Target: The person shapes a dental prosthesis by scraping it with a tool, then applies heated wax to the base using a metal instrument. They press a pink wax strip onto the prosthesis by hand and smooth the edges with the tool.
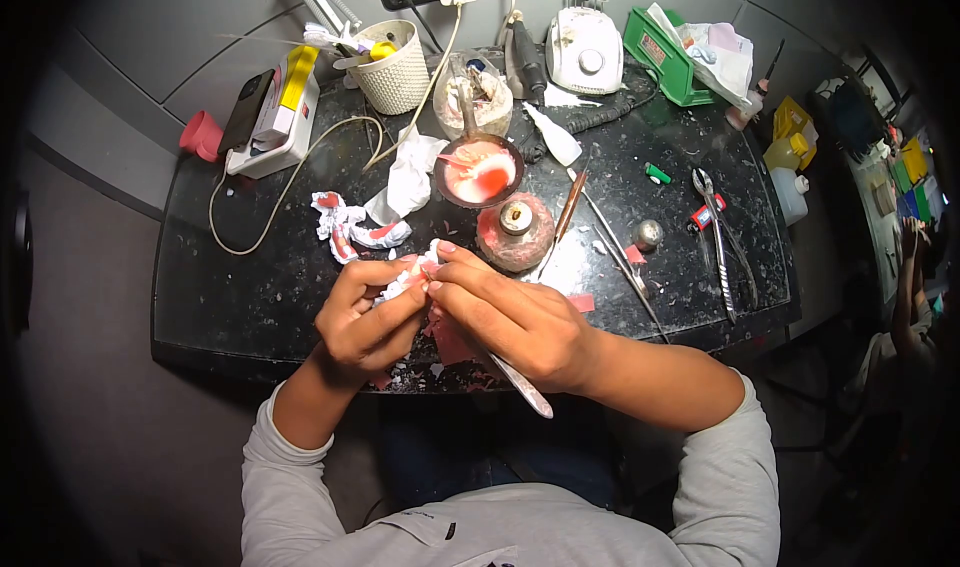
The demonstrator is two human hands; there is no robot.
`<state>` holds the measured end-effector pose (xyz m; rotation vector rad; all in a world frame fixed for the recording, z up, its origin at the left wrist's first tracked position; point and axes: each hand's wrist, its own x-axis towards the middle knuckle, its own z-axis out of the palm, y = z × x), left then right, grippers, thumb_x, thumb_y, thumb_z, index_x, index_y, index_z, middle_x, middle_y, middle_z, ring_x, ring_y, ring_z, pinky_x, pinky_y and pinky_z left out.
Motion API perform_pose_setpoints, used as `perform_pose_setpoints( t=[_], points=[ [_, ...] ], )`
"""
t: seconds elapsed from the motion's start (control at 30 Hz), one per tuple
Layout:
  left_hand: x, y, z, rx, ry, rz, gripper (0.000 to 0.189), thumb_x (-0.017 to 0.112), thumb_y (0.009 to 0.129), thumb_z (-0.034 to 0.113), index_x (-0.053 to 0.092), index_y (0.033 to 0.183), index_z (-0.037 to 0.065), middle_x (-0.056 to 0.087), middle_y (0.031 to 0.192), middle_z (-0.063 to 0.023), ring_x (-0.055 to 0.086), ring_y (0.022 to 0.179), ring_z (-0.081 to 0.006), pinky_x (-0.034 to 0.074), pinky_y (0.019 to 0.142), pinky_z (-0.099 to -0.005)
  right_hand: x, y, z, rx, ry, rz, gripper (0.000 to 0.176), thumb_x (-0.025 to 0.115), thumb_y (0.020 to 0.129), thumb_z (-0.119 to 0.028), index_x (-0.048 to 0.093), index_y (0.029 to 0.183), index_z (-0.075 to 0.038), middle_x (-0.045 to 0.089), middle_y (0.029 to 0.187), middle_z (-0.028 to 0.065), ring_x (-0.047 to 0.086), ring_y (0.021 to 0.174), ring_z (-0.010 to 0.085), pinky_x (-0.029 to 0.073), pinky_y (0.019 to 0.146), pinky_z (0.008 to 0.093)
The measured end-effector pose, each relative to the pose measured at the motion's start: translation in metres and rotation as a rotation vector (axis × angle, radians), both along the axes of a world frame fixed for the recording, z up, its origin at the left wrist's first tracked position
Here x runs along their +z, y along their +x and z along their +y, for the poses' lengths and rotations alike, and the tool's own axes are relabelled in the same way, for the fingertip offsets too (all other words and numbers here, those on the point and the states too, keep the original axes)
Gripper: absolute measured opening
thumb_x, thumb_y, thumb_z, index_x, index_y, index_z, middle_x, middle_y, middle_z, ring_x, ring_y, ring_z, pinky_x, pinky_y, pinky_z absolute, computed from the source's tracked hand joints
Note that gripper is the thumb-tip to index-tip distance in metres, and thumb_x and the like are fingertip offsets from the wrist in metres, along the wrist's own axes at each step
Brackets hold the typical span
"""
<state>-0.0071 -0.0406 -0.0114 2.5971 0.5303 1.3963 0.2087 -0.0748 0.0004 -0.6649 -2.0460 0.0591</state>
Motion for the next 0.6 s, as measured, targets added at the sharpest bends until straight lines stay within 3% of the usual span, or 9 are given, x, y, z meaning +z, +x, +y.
perform_pose_setpoints(
  t=[0.07, 0.2, 0.37, 0.47, 0.6],
  points=[
    [0.000, 0.002, -0.002, -0.032, -0.196, -0.127, 0.027, 0.076, 0.072, -0.010, 0.072, 0.099, -0.003, 0.062, 0.102, -0.0212, 0.067, 0.086, -0.0236, 0.057, 0.073, -0.0293, 0.000, 0.001, 0.001, -0.006, 0.013, -0.004, 0.030, 0.068, 0.081, 0.001, 0.064, 0.108, 0.012, 0.066, 0.107, 0.0247, 0.069, 0.104, 0.0367, 0.060, 0.079, 0.0374],
    [0.010, 0.001, 0.003, -0.081, -0.322, -0.168, 0.025, 0.078, 0.073, -0.009, 0.073, 0.097, -0.001, 0.065, 0.095, -0.0167, 0.068, 0.084, -0.0207, 0.057, 0.069, -0.0286, 0.003, 0.003, 0.002, 0.000, 0.021, -0.026, 0.032, 0.068, 0.079, -0.001, 0.064, 0.108, 0.011, 0.067, 0.108, 0.0238, 0.070, 0.103, 0.0353, 0.060, 0.079, 0.0368],
    [0.008, -0.001, 0.005, -0.164, -0.595, -0.295, 0.020, 0.078, 0.074, -0.009, 0.072, 0.091, -0.001, 0.067, 0.092, -0.0141, 0.068, 0.083, -0.0186, 0.055, 0.074, -0.0267, 0.004, 0.007, 0.004, 0.017, 0.004, -0.043, 0.033, 0.068, 0.079, -0.001, 0.064, 0.109, 0.011, 0.067, 0.109, 0.0235, 0.070, 0.101, 0.0349, 0.060, 0.079, 0.0368],
    [0.009, -0.001, 0.006, -0.217, -0.696, -0.334, 0.019, 0.078, 0.074, -0.009, 0.072, 0.091, -0.001, 0.068, 0.093, -0.0134, 0.068, 0.082, -0.0181, 0.055, 0.074, -0.0264, 0.005, 0.007, 0.003, 0.033, -0.035, -0.023, 0.035, 0.069, 0.079, 0.000, 0.063, 0.111, 0.010, 0.066, 0.111, 0.0239, 0.070, 0.100, 0.0349, 0.060, 0.080, 0.0370],
    [0.010, -0.001, 0.007, -0.192, -0.637, -0.285, 0.019, 0.078, 0.074, -0.009, 0.073, 0.091, -0.001, 0.068, 0.095, -0.0145, 0.068, 0.082, -0.0171, 0.055, 0.072, -0.0263, 0.007, 0.006, 0.001, 0.002, -0.106, -0.012, 0.033, 0.069, 0.080, 0.001, 0.063, 0.111, 0.008, 0.066, 0.111, 0.0226, 0.070, 0.099, 0.0336, 0.060, 0.080, 0.0366]
  ],
)
